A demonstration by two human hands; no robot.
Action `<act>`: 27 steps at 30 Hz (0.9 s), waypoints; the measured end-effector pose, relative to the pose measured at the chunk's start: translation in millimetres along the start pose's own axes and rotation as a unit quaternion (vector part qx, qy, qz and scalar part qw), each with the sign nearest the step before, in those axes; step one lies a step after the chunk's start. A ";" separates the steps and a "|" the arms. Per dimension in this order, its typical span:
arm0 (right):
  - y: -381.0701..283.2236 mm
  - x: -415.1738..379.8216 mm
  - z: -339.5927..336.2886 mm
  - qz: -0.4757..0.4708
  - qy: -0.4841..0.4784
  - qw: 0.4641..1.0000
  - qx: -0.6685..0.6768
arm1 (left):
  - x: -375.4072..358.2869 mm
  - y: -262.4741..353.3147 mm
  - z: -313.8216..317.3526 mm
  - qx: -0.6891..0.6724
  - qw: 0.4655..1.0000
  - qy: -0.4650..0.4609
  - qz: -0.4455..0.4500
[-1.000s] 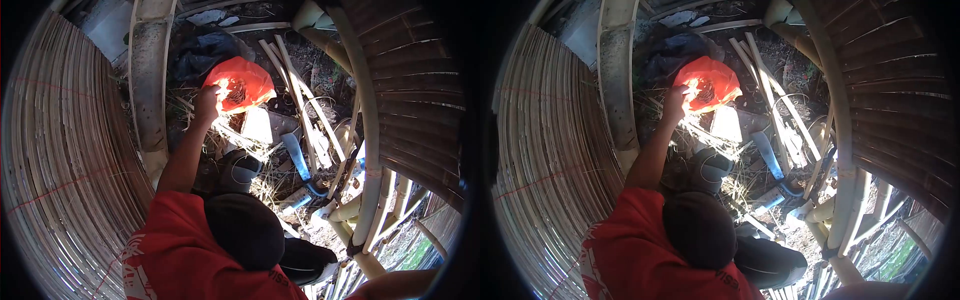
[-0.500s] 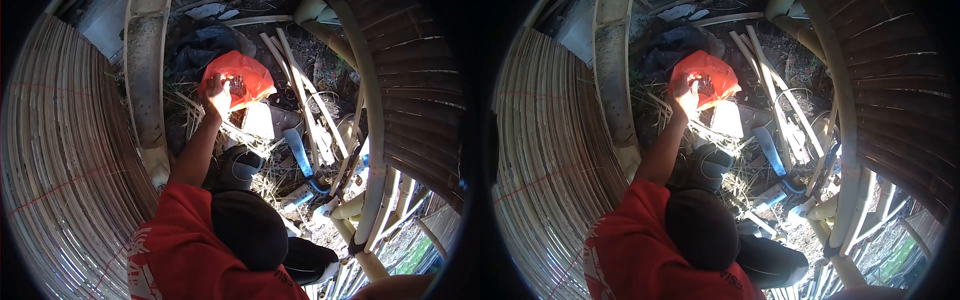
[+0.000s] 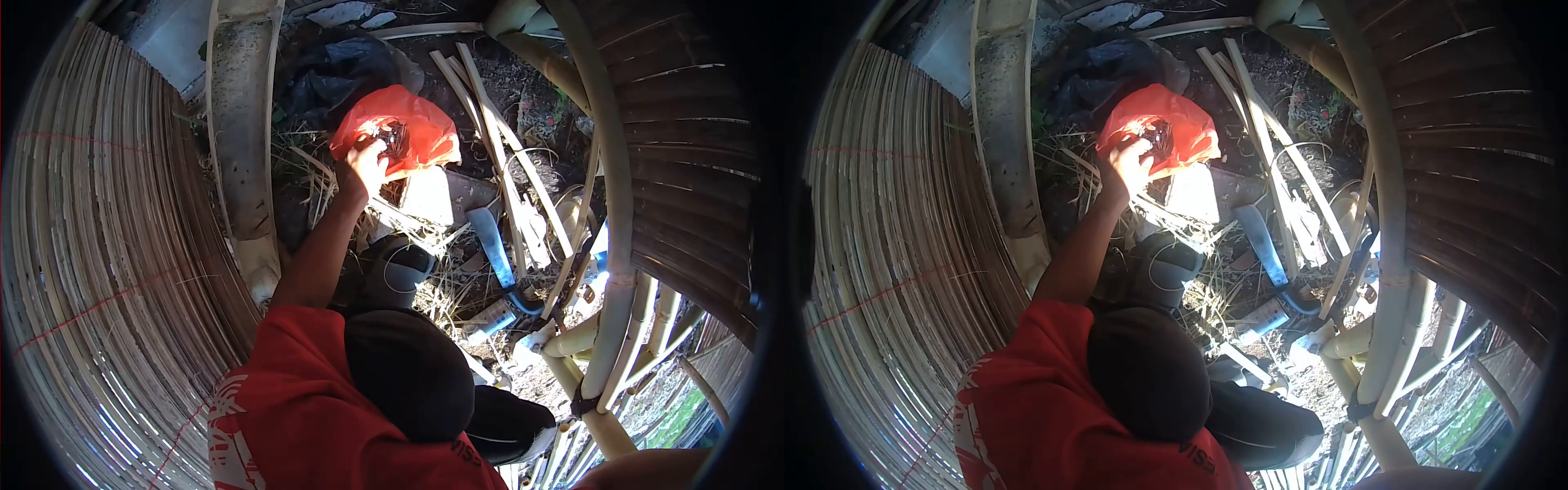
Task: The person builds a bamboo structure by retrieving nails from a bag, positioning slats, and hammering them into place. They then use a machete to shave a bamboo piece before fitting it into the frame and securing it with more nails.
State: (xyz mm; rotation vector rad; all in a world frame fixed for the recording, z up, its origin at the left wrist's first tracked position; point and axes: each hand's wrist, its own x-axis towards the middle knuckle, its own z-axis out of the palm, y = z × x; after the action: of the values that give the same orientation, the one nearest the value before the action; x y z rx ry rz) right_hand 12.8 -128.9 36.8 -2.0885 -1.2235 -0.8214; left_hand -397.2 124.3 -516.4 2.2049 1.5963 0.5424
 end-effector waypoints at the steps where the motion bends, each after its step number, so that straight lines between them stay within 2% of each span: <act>1: 0.3 0.4 -0.5 0.002 0.000 1.000 0.004 | -0.9 -5.1 5.4 0.000 0.999 -0.023 -0.024; 3: 0.8 0.7 -0.4 0.004 0.000 1.000 0.008 | -0.4 -5.0 5.8 -0.001 0.998 -0.046 -0.048; 5: 0.4 1.1 0.3 0.056 0.032 0.998 -0.015 | 3.6 10.9 -9.0 0.048 0.990 -0.114 -0.067; 8: -6.8 -4.7 4.4 0.022 0.018 1.000 0.009 | 0.9 12.1 -9.3 0.072 0.992 -0.093 -0.047; 12: 0.8 -1.1 -0.7 0.030 0.019 0.999 -0.022 | -5.2 17.5 -12.5 0.088 0.991 -0.081 -0.052; 14: -3.0 -1.6 2.7 0.001 -0.003 1.000 0.017 | -11.4 10.6 -8.6 0.079 0.997 -0.009 -0.002; 17: -0.8 -1.3 0.4 -0.003 -0.009 1.000 0.016 | -14.9 4.3 -4.4 0.078 0.997 0.022 0.018; 21: -3.0 -0.1 1.1 0.014 -0.009 1.000 -0.007 | -12.0 2.2 -8.9 0.076 0.997 -0.028 0.007; 24: -1.9 -0.2 1.0 0.011 -0.006 1.000 0.004 | -6.8 -5.4 -6.2 0.046 0.997 -0.035 0.059; 27: 8.4 4.0 -5.5 0.032 -0.004 0.999 0.016 | -1.8 -2.2 -10.2 0.102 0.990 -0.060 0.080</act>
State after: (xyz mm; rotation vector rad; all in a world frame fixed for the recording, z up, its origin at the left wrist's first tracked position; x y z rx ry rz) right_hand 20.7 -134.3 41.9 -2.0956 -1.1615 -0.7601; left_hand -404.6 123.9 -508.9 2.4801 1.4793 0.2930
